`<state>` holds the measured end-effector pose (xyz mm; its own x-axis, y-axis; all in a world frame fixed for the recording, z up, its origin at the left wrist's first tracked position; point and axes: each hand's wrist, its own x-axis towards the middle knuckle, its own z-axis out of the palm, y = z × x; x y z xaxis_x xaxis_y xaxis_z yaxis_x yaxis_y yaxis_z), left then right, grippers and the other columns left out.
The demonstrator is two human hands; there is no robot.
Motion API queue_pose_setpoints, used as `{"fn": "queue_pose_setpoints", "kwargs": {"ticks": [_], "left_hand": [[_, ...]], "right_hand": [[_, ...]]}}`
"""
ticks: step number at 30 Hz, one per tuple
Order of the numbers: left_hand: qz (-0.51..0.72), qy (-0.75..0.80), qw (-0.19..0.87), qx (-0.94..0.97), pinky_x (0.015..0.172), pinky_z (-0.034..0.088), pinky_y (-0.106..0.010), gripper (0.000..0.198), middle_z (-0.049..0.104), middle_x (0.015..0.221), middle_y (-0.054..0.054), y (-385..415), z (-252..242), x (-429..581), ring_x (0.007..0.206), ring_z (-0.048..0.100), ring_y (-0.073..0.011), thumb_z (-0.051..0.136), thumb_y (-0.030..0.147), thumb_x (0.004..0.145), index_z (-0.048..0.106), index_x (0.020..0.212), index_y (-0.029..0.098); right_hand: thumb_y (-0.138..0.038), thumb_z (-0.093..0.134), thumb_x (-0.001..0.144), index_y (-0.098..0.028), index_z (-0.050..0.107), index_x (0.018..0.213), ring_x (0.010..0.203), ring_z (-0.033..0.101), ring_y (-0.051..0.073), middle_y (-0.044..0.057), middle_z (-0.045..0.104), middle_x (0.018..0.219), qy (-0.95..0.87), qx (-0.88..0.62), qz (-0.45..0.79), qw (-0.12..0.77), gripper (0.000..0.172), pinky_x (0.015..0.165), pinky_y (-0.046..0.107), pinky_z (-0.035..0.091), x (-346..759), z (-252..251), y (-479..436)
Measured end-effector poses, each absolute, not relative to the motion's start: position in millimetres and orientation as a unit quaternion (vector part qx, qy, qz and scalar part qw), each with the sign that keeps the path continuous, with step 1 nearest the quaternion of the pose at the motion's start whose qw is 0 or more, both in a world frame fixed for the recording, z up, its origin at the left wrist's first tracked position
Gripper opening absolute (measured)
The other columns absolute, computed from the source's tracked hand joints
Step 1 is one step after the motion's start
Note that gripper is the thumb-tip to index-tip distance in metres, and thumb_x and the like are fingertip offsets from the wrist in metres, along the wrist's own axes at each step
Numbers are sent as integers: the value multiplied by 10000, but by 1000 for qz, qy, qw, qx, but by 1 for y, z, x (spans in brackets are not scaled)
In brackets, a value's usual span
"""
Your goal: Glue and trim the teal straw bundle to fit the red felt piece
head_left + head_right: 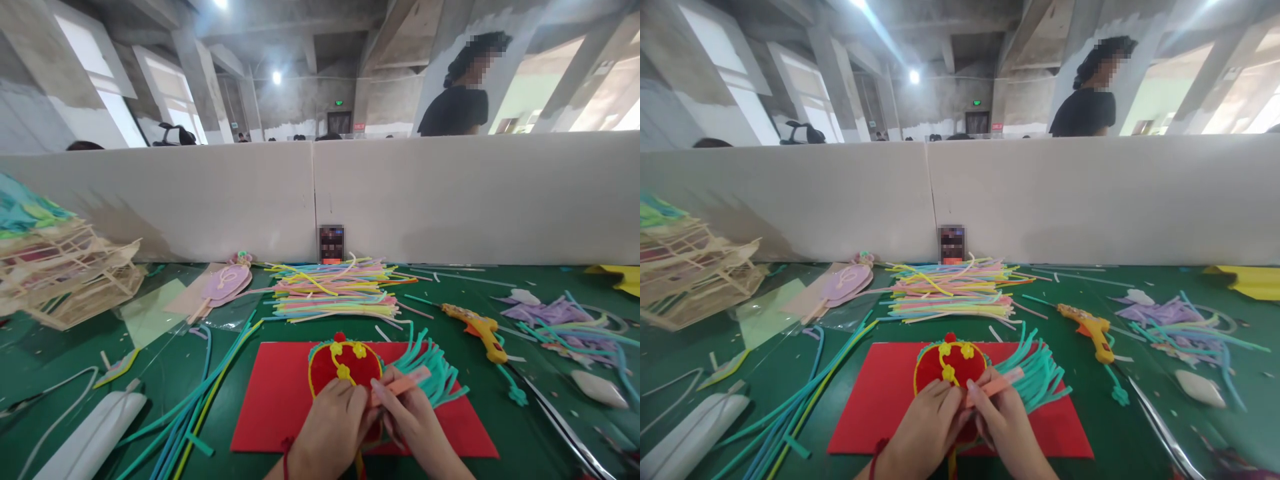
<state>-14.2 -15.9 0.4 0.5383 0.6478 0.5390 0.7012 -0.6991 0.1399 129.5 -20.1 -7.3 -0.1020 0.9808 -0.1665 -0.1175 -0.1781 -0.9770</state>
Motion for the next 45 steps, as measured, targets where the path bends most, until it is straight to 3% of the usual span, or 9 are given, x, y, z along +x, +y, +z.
{"fn": "queue_pose_setpoints", "kwargs": {"ticks": [4, 14, 18, 22, 25, 29, 34, 39, 45], "left_hand": [[-273, -385, 21, -881, 638, 481, -310, 273, 621, 681, -14, -10, -1, -17, 604, 594, -180, 277, 273, 981, 467, 799, 201], [-314, -384, 45, -867, 583, 475, -329, 342, 633, 642, -33, -7, -1, -21, 565, 600, -196, 292, 366, 973, 545, 830, 187], [-352, -380, 13, -855, 800, 512, -380, 323, 658, 1044, -123, -10, 3, -26, 961, 624, -236, 385, 358, 944, 496, 1175, 161], [-386, -349, 24, -854, 984, 426, -454, 412, 411, 1392, -195, -9, 8, -32, 1328, 349, -278, 407, 251, 926, 375, 1326, 155], [-348, -281, -1, -894, 975, 439, -405, 302, 572, 1211, -133, -5, 14, -33, 1187, 495, -220, 346, 252, 961, 500, 1208, 169], [-366, -293, -11, -883, 720, 502, -290, 303, 627, 790, -37, -5, 16, -30, 733, 572, -149, 326, 306, 981, 596, 951, 173], [-408, -357, 25, -840, 639, 471, -275, 255, 629, 757, -35, -9, 12, -28, 686, 559, -154, 363, 285, 974, 589, 956, 168], [-378, -331, 113, -858, 624, 445, -300, 160, 634, 725, -28, -9, 13, -30, 635, 557, -156, 421, 201, 954, 554, 1017, 137], [-283, -400, 85, -868, 637, 432, -322, 253, 608, 735, -25, -15, 4, -21, 678, 569, -183, 366, 335, 964, 537, 850, 186]], "right_hand": [[-683, 631, 671, -201, 448, 663, 254, 240, 27, -113, 362, 324, -423, -485, 595, 482, 516, 290, 165, 166, 130, -6, -15], [-552, 774, 600, -147, 674, 732, 577, 519, 100, 0, 609, 633, -320, -441, 608, 578, 438, 521, 201, 435, 135, 0, -7], [-546, 760, 613, -159, 636, 704, 430, 407, 51, -47, 516, 518, -255, -408, 657, 581, 417, 396, 164, 334, 144, 9, -10], [-562, 683, 684, -143, 595, 668, 315, 173, 13, -109, 315, 365, -324, -382, 774, 387, 428, 326, 156, 123, 151, 13, -17], [-543, 675, 705, -120, 607, 671, 311, 217, 13, -95, 353, 359, -382, -366, 792, 304, 430, 329, 152, 140, 151, 13, -21], [-630, 531, 786, -117, 627, 756, 289, 281, 31, -72, 415, 358, -357, -344, 815, 299, 522, 306, 139, 217, 154, 11, -19], [-698, 492, 765, -184, 579, 998, 388, 489, 87, 6, 629, 602, -240, -322, 819, 410, 571, 263, 131, 249, 154, 21, -14], [-623, 723, 618, -198, 527, 921, 327, 335, 33, -71, 534, 522, -262, -363, 741, 500, 558, 269, 119, 188, 135, 19, -21], [-609, 683, 685, -206, 397, 681, 264, 240, 9, -103, 419, 327, -353, -454, 646, 501, 494, 302, 121, 140, 124, 1, -27]]}}
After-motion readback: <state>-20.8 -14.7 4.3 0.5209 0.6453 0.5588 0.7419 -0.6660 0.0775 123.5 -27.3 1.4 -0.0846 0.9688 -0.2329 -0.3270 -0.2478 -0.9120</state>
